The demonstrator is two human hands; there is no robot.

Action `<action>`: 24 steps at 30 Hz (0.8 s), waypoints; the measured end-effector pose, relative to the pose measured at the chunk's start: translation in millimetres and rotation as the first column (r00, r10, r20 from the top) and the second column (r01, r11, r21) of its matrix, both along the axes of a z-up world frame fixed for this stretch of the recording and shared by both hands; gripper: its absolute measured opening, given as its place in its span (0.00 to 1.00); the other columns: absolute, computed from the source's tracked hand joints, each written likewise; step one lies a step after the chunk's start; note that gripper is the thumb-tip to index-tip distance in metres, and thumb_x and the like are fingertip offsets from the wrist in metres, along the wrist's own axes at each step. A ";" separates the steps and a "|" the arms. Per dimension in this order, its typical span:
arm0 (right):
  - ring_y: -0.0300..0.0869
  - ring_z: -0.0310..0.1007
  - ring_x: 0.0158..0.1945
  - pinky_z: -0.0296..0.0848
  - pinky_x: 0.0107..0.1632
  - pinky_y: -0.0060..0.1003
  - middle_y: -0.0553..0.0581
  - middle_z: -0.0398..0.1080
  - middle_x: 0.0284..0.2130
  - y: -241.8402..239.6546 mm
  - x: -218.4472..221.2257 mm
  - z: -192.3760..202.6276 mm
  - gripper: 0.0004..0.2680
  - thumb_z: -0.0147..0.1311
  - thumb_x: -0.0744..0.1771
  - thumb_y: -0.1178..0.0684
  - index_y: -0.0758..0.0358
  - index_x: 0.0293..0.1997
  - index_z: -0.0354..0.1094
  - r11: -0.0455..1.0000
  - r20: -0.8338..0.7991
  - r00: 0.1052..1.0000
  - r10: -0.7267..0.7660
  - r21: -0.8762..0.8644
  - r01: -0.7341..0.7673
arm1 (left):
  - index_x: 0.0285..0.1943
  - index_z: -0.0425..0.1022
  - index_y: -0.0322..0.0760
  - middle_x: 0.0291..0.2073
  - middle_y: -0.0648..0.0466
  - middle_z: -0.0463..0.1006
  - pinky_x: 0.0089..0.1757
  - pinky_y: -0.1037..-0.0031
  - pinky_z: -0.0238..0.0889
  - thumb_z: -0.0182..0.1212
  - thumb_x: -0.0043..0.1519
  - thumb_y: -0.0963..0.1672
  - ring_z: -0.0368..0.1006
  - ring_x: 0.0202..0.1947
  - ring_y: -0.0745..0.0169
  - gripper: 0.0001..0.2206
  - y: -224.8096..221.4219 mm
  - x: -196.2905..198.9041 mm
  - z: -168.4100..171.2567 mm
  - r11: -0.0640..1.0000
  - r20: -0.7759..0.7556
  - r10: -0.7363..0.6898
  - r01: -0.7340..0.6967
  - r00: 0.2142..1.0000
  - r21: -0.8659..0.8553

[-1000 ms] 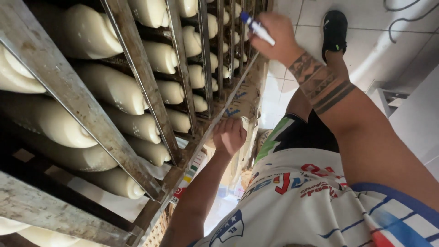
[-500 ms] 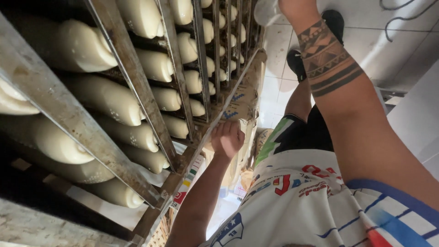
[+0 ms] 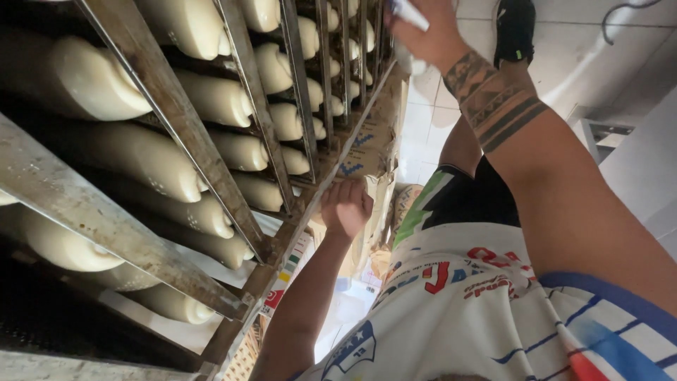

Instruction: The person walks around the bakery area, picks up a spray bottle, and sprays water onto various trays of shaped bread dough.

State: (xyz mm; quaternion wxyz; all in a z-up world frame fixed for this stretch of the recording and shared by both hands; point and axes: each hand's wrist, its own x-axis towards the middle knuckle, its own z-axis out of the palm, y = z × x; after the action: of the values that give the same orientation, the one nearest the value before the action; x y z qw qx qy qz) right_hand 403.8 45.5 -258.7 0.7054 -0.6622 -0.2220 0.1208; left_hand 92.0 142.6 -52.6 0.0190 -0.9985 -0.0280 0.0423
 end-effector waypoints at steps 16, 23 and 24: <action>0.60 0.79 0.42 0.78 0.41 0.57 0.61 0.77 0.37 -35.2 -156.1 -17.1 0.16 0.55 0.63 0.39 0.59 0.47 0.73 0.700 -0.151 0.767 0.623 -0.331 -0.633 | 0.31 0.73 0.49 0.23 0.61 0.66 0.30 0.71 0.63 0.54 0.53 0.46 0.70 0.24 0.63 0.03 -2.5 16.2 13.1 1.000 -0.047 -0.008 0.009 0.999 0.009; 0.68 0.76 0.41 0.76 0.42 0.65 0.69 0.76 0.38 -26.6 -114.0 -28.8 0.18 0.58 0.65 0.40 0.63 0.52 0.71 0.818 -0.055 0.859 0.509 -0.281 -0.503 | 0.30 0.72 0.49 0.22 0.60 0.66 0.30 0.71 0.63 0.55 0.53 0.46 0.70 0.23 0.61 0.02 -1.8 17.5 15.1 1.000 -0.035 -0.013 0.013 0.999 -0.016; 0.61 0.76 0.39 0.77 0.42 0.57 0.66 0.76 0.37 -25.8 -100.4 -27.0 0.16 0.53 0.68 0.42 0.66 0.49 0.73 0.833 -0.028 0.889 0.456 -0.338 -0.438 | 0.33 0.77 0.47 0.25 0.59 0.73 0.31 0.71 0.62 0.56 0.53 0.44 0.71 0.25 0.60 0.05 -4.5 20.2 20.7 0.998 -0.117 0.038 -0.044 0.992 -0.050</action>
State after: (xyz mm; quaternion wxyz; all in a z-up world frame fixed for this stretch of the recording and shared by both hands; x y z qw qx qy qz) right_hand 303.4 19.7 -285.7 0.5283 -0.7050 -0.3656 0.3005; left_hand 112.2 138.1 -31.9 -0.0066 -0.9937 -0.0464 0.1014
